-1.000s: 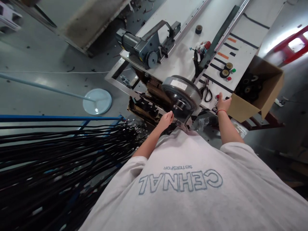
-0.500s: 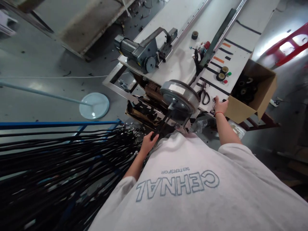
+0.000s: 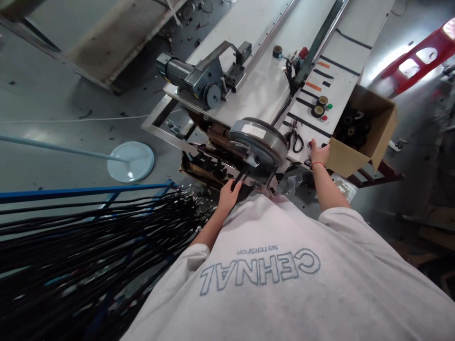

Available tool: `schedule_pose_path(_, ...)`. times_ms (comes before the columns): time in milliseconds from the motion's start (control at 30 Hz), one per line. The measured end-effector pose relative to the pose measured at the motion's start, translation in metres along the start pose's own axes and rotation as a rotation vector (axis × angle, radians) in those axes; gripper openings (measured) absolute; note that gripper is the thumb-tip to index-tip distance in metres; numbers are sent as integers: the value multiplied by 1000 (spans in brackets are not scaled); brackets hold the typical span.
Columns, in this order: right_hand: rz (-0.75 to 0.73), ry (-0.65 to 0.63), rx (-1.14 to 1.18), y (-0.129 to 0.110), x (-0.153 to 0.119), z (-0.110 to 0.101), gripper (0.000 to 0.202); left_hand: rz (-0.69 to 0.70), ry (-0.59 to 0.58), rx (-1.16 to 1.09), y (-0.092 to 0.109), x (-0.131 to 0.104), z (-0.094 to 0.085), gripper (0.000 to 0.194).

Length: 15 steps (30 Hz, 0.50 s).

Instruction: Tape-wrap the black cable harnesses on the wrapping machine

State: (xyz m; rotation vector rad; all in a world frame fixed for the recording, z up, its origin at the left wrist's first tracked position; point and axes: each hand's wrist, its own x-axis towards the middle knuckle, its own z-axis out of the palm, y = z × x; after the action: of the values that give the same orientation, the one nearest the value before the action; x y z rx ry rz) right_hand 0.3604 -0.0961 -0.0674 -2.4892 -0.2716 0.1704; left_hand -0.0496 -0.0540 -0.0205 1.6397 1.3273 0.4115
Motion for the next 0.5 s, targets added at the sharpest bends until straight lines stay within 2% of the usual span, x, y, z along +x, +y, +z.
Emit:
schedule_pose_path(133,1,7,-9,0,1,1,74,49,-80,-98,3,13,11,41)
schedule_pose_path(300,51,-12,6,-3,-2,0,73,-28,-136,-263,-12,24,21,46)
schedule_pose_path(333,49,-15,5,-3,-2,-1,73,-29,-191,-244,-19,25,20,43)
schedule_pose_path(433,37,-19,-14,-3,-3,-1,73,-52,-474,-82,-47,21,14,36)
schedule_pose_path(467,33,-16,-21,-3,-3,-2,73,-74,-518,-20,-57,15,11,35)
schedule_pose_path(500,30,-15,-25,-4,-4,-2,71,-90,-509,35,-66,8,7,35)
